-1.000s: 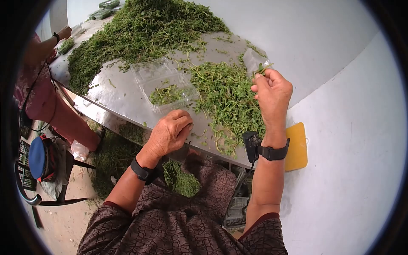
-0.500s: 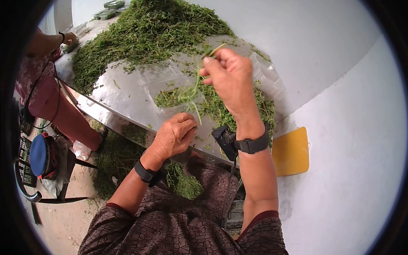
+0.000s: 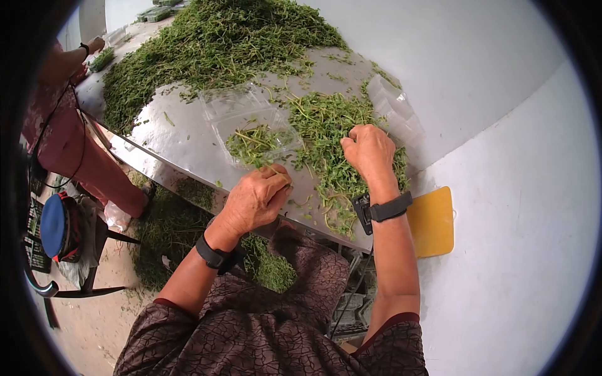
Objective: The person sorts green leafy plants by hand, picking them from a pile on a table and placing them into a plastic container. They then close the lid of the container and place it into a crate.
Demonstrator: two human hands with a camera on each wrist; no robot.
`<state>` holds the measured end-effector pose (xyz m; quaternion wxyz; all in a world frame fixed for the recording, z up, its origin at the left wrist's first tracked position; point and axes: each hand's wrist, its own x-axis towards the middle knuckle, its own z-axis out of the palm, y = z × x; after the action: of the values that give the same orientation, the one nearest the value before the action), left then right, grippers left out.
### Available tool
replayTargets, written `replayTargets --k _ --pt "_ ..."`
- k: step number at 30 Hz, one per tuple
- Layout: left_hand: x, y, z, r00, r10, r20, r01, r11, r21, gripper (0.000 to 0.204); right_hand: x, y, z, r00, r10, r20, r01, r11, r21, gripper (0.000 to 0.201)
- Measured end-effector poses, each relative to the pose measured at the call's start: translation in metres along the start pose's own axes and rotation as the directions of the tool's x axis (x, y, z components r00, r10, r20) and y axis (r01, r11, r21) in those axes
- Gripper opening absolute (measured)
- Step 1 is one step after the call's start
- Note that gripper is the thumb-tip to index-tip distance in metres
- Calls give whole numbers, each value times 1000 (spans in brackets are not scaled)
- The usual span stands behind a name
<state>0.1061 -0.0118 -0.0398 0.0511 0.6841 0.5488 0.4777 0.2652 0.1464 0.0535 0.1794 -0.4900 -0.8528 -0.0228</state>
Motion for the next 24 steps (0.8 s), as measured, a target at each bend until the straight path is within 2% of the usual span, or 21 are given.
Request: replayTargets --k 3,7,9,10,12,13,15,16,18,19,21,22,24 --pt "0 -1 0 1000 8 22 -9 1000 25 12 1 5 5 999 -42 -20 40 997 -70 14" --pt "0 0 1 1000 -4 15 4 1000 25 11 3 11 10 999 -51 -13 50 997 -62 10" --pt "0 0 0 1000 -11 15 11 1000 20 10 0 9 3 995 -7 -101 14 997 70 9" --pt "0 1 -1 1000 -13 17 12 1000 24 10 0 9 0 995 -8 -101 15 997 70 9" --pt "0 1 0 1000 -13 19 13 1000 26 10 -1 12 -7 977 43 -207 5 974 225 10" --pt "0 1 0 1000 -10 15 10 1000 26 11 -2 13 -11 977 44 -208 4 975 224 10" --pt "0 0 0 1000 -7 9 7 1000 26 11 -4 14 -18 978 78 -194 0 927 375 11" --pt "0 0 0 1000 -11 15 11 1000 28 11 -4 17 -19 978 76 -195 2 927 374 11" --pt "0 0 0 1000 -13 18 13 999 29 11 -4 22 -22 982 107 -155 -12 857 515 12" --pt "-1 0 0 1000 -12 10 12 1000 28 11 -5 23 -24 982 106 -156 -10 857 515 12" --pt "-1 -1 1 1000 -11 1 11 1000 27 11 -7 22 -30 972 232 -23 -148 690 709 14" --pt "-1 -1 1 1000 -1 2 1 999 33 11 -9 20 -34 973 232 -23 -147 690 709 14" --pt "-1 -2 1 1000 10 3 -10 999 39 10 -13 13 -42 980 199 -18 -102 572 814 15"
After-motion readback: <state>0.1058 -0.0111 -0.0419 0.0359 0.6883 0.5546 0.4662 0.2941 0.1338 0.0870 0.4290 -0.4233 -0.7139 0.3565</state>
